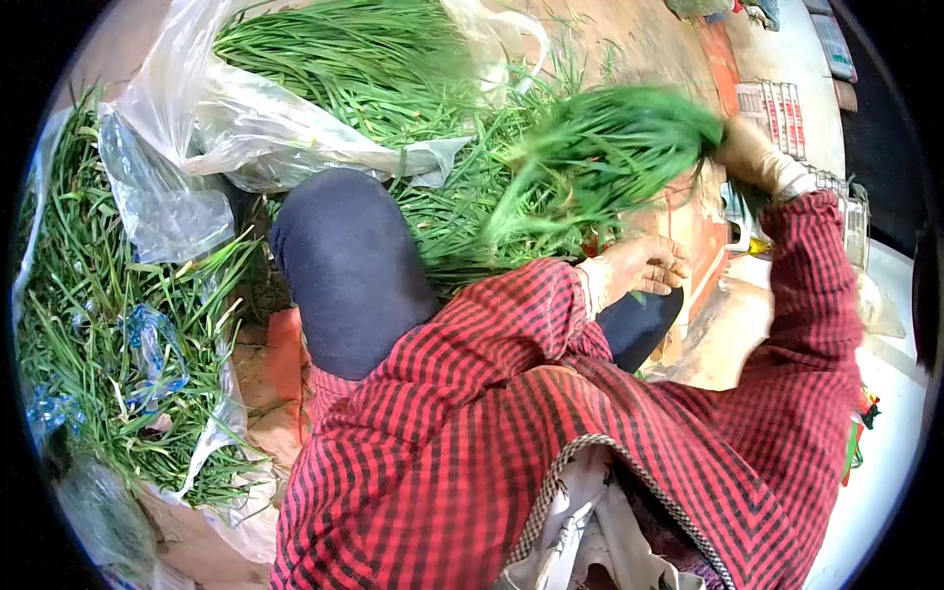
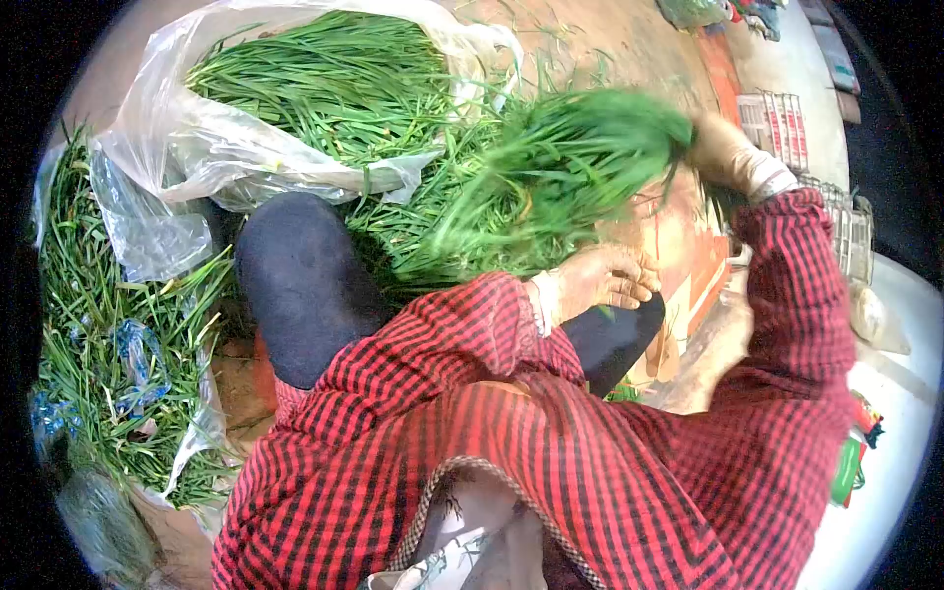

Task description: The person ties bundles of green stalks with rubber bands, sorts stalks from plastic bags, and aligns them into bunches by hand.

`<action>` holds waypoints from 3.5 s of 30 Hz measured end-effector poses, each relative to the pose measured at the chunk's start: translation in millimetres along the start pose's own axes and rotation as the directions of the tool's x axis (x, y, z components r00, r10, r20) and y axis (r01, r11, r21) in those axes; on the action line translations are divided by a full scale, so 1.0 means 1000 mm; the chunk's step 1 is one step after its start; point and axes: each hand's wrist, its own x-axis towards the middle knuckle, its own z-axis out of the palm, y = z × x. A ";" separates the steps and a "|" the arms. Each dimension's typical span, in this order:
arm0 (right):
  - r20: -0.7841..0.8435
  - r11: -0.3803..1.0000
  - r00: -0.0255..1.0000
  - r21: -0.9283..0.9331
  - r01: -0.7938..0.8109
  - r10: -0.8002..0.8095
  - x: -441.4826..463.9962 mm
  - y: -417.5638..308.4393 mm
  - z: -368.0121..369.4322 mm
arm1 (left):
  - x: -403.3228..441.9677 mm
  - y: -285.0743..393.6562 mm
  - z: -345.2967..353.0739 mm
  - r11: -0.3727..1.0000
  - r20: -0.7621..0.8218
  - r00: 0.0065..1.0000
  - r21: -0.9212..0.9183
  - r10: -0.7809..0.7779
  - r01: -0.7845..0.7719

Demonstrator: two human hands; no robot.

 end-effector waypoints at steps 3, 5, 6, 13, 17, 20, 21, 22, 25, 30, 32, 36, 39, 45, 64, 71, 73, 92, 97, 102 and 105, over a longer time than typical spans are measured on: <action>0.114 0.989 0.983 0.023 -0.146 0.142 -0.027 -0.065 -0.019 | -0.003 0.001 0.002 0.997 0.079 0.996 -0.071 -0.035 0.041; -0.148 0.961 0.957 0.162 -0.225 0.249 -0.014 -0.020 -0.022 | 0.006 -0.011 -0.003 0.990 0.198 0.980 -0.131 -0.030 0.057; -0.131 0.982 0.978 0.116 -0.148 0.163 -0.021 -0.035 -0.020 | 0.005 -0.007 -0.002 0.982 0.269 0.963 -0.183 0.001 0.050; -0.225 0.994 0.970 -0.027 -0.102 0.094 -0.085 -0.074 0.038 | 0.006 0.016 0.004 0.912 0.025 0.989 -0.391 0.144 -0.123; -0.399 0.977 0.916 -0.211 -0.044 -0.045 -0.112 -0.111 0.135 | 0.000 0.015 0.009 0.824 -0.030 0.940 -0.473 0.340 -0.313; -0.471 0.986 0.876 -0.166 0.025 -0.101 -0.118 -0.122 0.181 | 0.005 -0.012 -0.025 0.880 -0.306 0.941 -0.395 0.144 -0.263; -0.477 0.999 0.878 -0.027 0.043 -0.051 -0.124 -0.130 0.182 | 0.004 -0.018 -0.040 0.909 -0.306 0.943 -0.341 0.133 -0.239; -0.395 0.993 0.918 0.089 0.083 -0.041 -0.133 -0.128 0.173 | -0.014 -0.010 -0.016 0.945 -0.433 0.881 -0.159 0.193 -0.285; -0.326 0.460 0.941 0.852 0.251 0.091 -0.132 -0.093 0.190 | -0.042 0.003 -0.002 0.976 -0.471 0.860 0.009 0.197 -0.219; -0.183 -0.481 0.980 0.868 0.123 -0.080 -0.094 -0.111 0.242 | -0.080 0.014 0.039 0.985 -0.450 0.876 0.058 0.174 -0.165; -0.362 -0.546 0.897 0.819 0.177 -0.253 -0.064 -0.119 0.258 | -0.102 0.012 0.060 0.971 -0.547 0.813 0.221 0.200 -0.091; -0.464 -0.720 0.883 0.639 0.272 -0.078 -0.049 -0.147 0.195 | -0.138 0.004 0.082 0.876 -0.512 0.825 0.480 0.240 0.043; -0.443 -0.791 0.880 0.471 0.390 0.170 -0.025 -0.138 0.170 | -0.165 0.008 0.082 0.706 -0.472 0.816 0.699 0.334 0.114; -0.489 -0.633 0.754 0.427 0.645 0.438 -0.006 -0.125 0.141 | -0.209 0.022 0.103 0.589 -0.517 0.775 0.772 0.364 0.238; -0.348 0.084 0.600 0.902 0.423 0.720 0.063 0.022 0.181 | -0.312 -0.018 0.098 0.887 -0.686 0.642 0.461 0.343 0.018; -0.384 0.900 0.921 0.375 0.220 -0.065 -0.022 -0.031 0.184 | -0.309 -0.013 0.091 0.841 -0.632 0.662 0.540 0.403 0.004; -0.378 0.501 0.925 0.794 0.345 -0.038 -0.046 -0.078 0.165 | -0.303 -0.014 0.097 0.849 -0.673 0.623 0.528 0.398 0.029; -0.366 0.477 0.895 0.757 0.446 -0.255 -0.033 -0.092 0.208 | -0.308 -0.022 0.097 0.894 -0.716 0.606 0.448 0.345 0.020; -0.327 0.077 0.902 0.930 0.361 -0.282 -0.046 -0.145 0.200 | -0.301 -0.020 0.099 0.834 -0.705 0.592 0.543 0.389 0.099; -0.461 0.179 0.853 0.843 0.507 -0.243 -0.041 -0.136 0.207 | -0.310 -0.018 0.094 0.812 -0.634 0.682 0.575 0.366 0.098; -0.607 0.581 0.769 0.558 0.593 -0.201 -0.037 -0.125 0.209 | -0.310 -0.018 0.089 0.807 -0.625 0.687 0.583 0.372 0.093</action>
